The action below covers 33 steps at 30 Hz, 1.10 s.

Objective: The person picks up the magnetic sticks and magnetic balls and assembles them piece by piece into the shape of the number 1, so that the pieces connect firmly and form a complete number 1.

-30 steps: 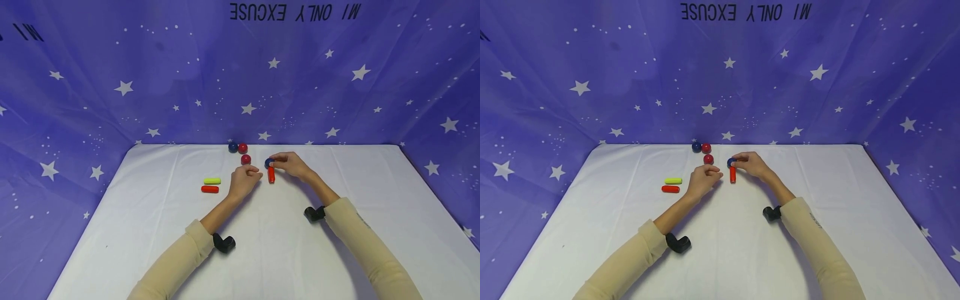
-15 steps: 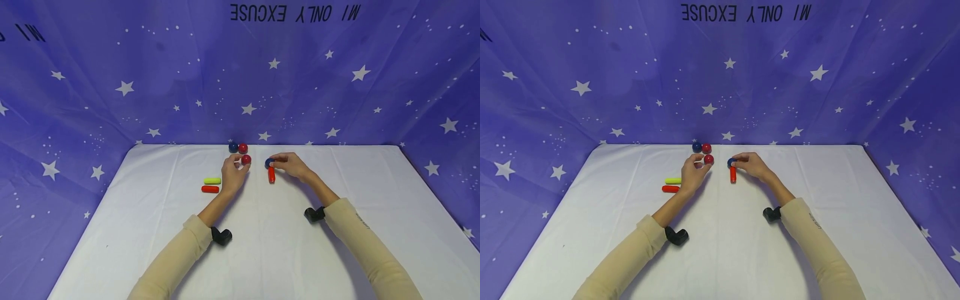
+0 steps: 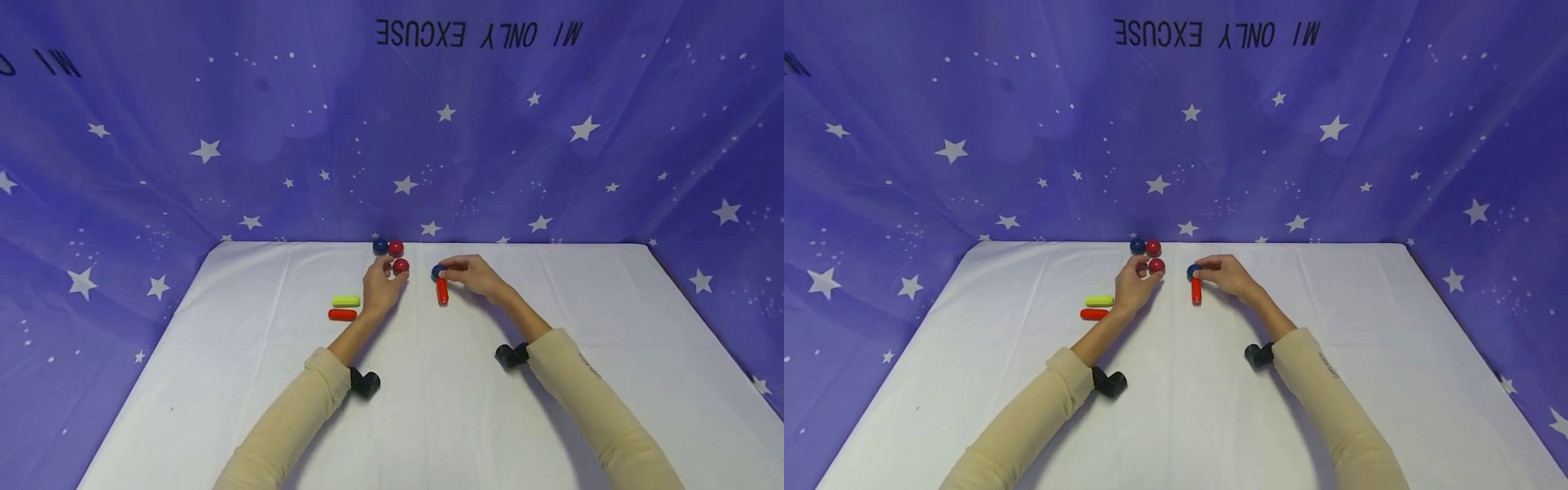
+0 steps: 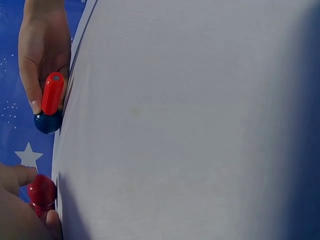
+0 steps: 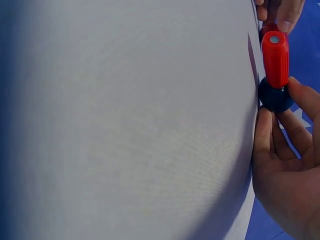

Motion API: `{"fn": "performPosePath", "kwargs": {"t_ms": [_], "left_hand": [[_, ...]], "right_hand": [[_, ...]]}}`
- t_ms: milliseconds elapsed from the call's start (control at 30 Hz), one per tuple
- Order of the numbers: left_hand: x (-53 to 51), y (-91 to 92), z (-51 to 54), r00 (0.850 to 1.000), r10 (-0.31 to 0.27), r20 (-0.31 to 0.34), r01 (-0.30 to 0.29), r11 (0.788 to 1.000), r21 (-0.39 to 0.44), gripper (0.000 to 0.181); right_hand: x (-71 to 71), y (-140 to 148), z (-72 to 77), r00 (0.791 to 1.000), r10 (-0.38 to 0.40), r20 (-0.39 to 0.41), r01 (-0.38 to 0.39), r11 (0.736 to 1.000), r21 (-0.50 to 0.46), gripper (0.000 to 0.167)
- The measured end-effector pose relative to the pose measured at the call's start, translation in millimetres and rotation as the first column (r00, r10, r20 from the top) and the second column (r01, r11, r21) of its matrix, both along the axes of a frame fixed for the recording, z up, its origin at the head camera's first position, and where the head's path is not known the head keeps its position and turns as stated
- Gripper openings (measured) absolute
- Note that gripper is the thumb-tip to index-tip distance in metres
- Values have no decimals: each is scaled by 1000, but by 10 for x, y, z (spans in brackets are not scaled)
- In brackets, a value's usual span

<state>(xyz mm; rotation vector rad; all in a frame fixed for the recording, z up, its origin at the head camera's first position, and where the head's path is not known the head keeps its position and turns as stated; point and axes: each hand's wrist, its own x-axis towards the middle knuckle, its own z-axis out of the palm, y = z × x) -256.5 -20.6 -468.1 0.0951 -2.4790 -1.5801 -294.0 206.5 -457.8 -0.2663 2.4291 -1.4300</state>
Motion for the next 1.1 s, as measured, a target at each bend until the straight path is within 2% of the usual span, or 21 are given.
{"fn": "performPosePath", "kwargs": {"t_ms": [267,633,900,1100], "left_hand": [[-20,32,-16,999,15,31,-13,998,-58,41],[-70,40,-18,999,8,33,-3,990,-140,40],[-20,25,22,1000,-7,21,8,998,-55,35],[49,39,37,1000,-27,10,27,999,-36,37]], "right_hand": [[26,-8,-26,1000,13,-24,-13,1000,7,45],[20,-12,4,1000,0,-22,0,1000,-1,44],[6,-12,13,1000,-5,-19,5,1000,4,43],[-7,-13,15,1000,-1,-8,1,1000,0,44]]}}
